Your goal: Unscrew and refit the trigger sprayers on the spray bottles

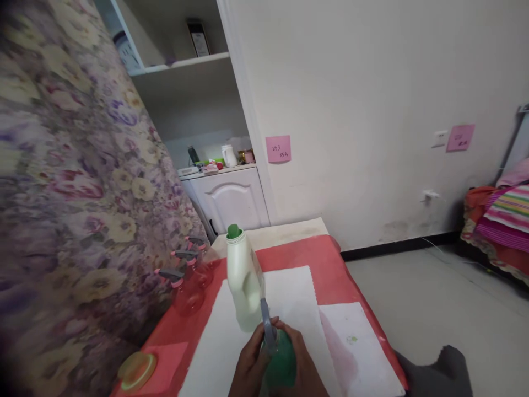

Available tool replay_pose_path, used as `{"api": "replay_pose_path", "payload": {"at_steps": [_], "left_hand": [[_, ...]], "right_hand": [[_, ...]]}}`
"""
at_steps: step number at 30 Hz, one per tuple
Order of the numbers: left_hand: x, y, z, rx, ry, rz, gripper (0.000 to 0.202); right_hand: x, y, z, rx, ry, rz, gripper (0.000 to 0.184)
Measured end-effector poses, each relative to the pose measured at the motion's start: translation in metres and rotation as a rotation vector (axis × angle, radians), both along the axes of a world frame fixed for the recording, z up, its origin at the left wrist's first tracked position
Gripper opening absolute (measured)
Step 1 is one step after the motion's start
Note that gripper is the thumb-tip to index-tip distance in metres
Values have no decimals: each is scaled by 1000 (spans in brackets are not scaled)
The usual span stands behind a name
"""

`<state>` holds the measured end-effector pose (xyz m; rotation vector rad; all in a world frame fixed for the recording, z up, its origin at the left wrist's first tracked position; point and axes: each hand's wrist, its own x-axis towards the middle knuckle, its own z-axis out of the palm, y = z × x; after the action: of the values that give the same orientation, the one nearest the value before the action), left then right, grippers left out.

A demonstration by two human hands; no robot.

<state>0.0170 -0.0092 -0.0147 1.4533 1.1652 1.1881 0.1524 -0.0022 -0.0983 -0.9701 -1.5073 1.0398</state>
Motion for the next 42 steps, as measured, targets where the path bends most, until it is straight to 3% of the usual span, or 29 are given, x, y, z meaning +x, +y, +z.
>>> {"api": "replay_pose_path", "payload": {"at_steps": [4,11,19,27,32,35,42], "left_hand": [[0,2,2,32,-23,20,42],[14,3,-12,14,-124,249,39],[14,-10,6,-40,-84,140,41],[29,-8,-6,3,-175,283,39],[21,-8,2,2,-94,154,41],[18,-8,6,-44,-128,143,42],[31,-7,2,-78,-254,250,39]], "right_hand": [[8,1,8,-13,24,107,89],[-17,-4,-7,-54,9,-198,80],[3,-7,14,-98,3,10,86],[-3,-13,13,-91,29,-133,71],[10,-9,21,-84,18,41,89],[11,-6,21,-67,28,90,89],[-4,-13,16,-2,-65,-173,83]]}}
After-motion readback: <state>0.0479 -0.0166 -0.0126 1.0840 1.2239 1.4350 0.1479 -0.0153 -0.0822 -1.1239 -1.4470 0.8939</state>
